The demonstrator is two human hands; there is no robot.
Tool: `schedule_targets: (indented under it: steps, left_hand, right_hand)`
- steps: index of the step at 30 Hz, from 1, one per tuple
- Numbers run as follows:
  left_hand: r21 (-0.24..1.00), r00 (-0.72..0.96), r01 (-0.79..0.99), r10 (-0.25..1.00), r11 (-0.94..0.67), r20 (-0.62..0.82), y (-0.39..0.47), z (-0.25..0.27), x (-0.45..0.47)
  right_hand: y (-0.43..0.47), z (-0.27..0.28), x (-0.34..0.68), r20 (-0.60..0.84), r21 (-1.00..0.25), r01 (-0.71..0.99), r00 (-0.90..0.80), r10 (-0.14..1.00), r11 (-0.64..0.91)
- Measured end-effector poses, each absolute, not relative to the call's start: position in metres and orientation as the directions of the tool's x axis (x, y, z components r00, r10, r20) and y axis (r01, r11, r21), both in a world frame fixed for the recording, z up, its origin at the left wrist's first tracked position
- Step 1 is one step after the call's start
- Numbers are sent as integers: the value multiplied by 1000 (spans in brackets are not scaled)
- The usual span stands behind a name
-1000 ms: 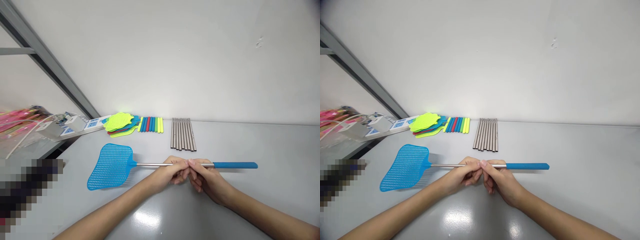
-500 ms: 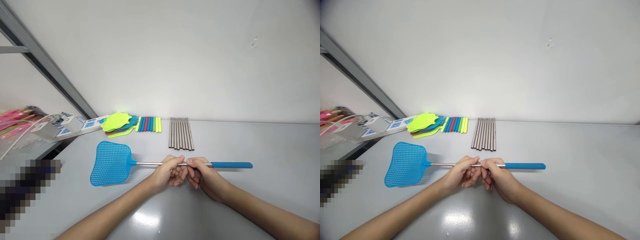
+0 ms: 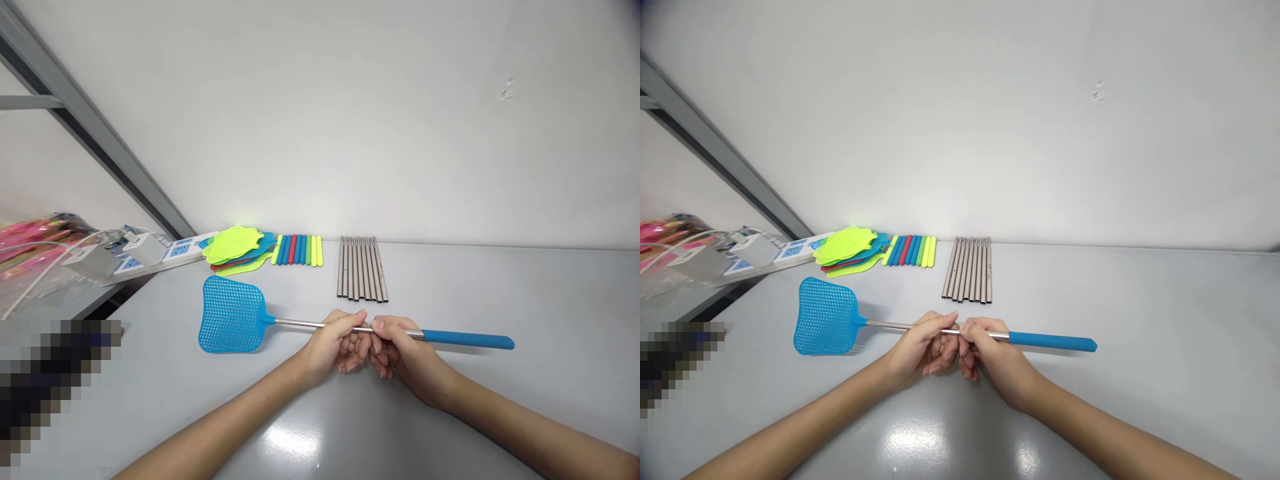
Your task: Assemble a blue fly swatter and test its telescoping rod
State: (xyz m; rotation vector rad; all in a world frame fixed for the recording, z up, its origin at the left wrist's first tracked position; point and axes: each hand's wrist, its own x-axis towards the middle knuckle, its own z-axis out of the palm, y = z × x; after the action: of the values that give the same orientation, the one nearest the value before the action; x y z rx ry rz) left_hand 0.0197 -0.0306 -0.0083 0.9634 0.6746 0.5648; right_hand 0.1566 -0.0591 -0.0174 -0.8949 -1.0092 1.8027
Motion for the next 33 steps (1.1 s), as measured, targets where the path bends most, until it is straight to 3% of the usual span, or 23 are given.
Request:
schedule_targets:
  steps: [33]
  left_hand:
    - [868,665,-151,698,472,-264,-29,-8,20]
  right_hand:
    - [-55,-12,160,-198,-849,-378,-420,885,-369]
